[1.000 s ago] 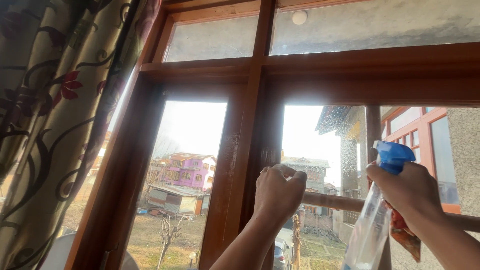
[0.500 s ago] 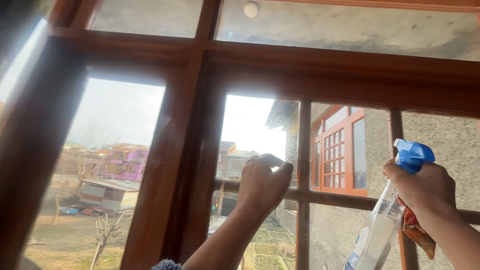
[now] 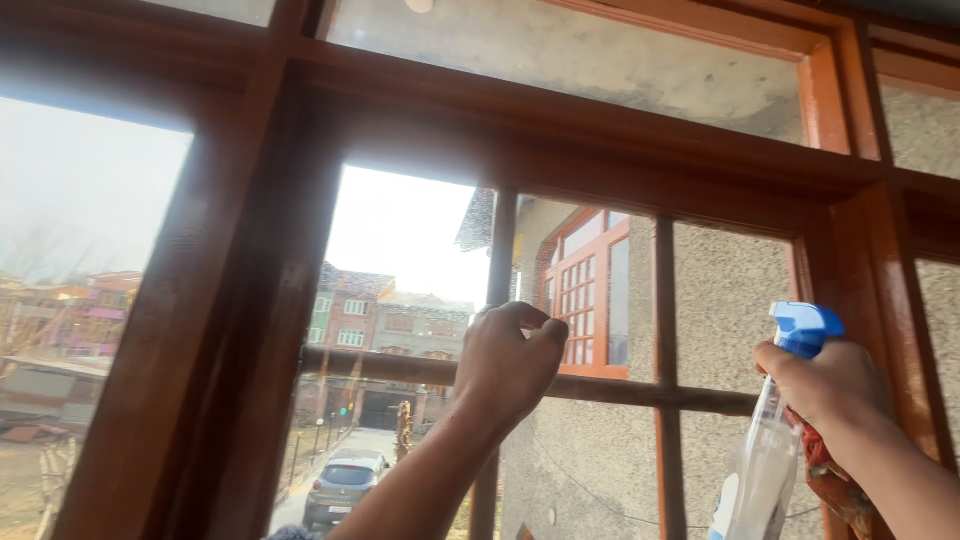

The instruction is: The person sprays a window with a cleaning solution and wipes the glass and wooden frame with a patterned cloth. They repeatedly wipe different sections of the window frame and glass, moving the cloth around to cover various areas.

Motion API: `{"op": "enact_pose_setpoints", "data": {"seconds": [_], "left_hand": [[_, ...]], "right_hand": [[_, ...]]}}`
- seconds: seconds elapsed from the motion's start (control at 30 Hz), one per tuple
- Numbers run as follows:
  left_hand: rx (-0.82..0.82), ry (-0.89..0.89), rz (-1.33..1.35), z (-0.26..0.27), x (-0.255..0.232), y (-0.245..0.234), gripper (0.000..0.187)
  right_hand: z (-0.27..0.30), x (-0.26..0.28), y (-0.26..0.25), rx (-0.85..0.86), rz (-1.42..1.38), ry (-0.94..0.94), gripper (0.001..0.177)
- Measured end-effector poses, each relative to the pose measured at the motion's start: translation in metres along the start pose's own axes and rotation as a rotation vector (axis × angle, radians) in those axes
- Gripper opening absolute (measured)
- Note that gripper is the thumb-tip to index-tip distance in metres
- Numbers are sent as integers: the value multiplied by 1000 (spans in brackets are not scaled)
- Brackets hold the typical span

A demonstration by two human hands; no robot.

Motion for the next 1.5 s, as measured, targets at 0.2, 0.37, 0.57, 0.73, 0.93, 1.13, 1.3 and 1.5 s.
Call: {"op": "enact_pose_setpoints", "data": {"seconds": [0.2, 0.37, 0.57, 0.73, 0.93, 1.13, 1.3, 1.5], "left_hand": [[7, 21, 18, -2, -8, 20, 46], [-3, 53, 2, -7, -3, 30, 45], [2, 2, 8, 1, 3, 31, 45], [35, -7, -8, 7, 11, 34, 45], [107, -23, 1, 19, 24, 40, 32], [91, -66, -26, 30, 37, 27, 40], [44, -91, -67, 31, 59, 10, 42], [-8, -154, -134, 40, 79, -30, 29]], "right_hand": [[-23, -10, -36, -148, -24, -5, 43], [-34, -28, -44, -168, 26, 17, 41], [-35, -60, -36, -114, 57, 2, 43], [-17, -101, -32, -67, 98, 72, 46], [9, -151, -17, 12, 231, 96, 50], [46, -157, 13, 189, 224, 32, 51], [87, -127, 52, 347, 169, -44, 45], [145, -63, 93, 469, 234, -59, 24]]}}
Point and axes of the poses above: each hand's wrist, its own z-axis away from the middle knuckle, its own y-axis out of the palm, x = y × z, the point moved 7 cm from there along -z, towards the middle knuckle, and after that the axes turned 3 degrees about y, right-handed, at the moved point
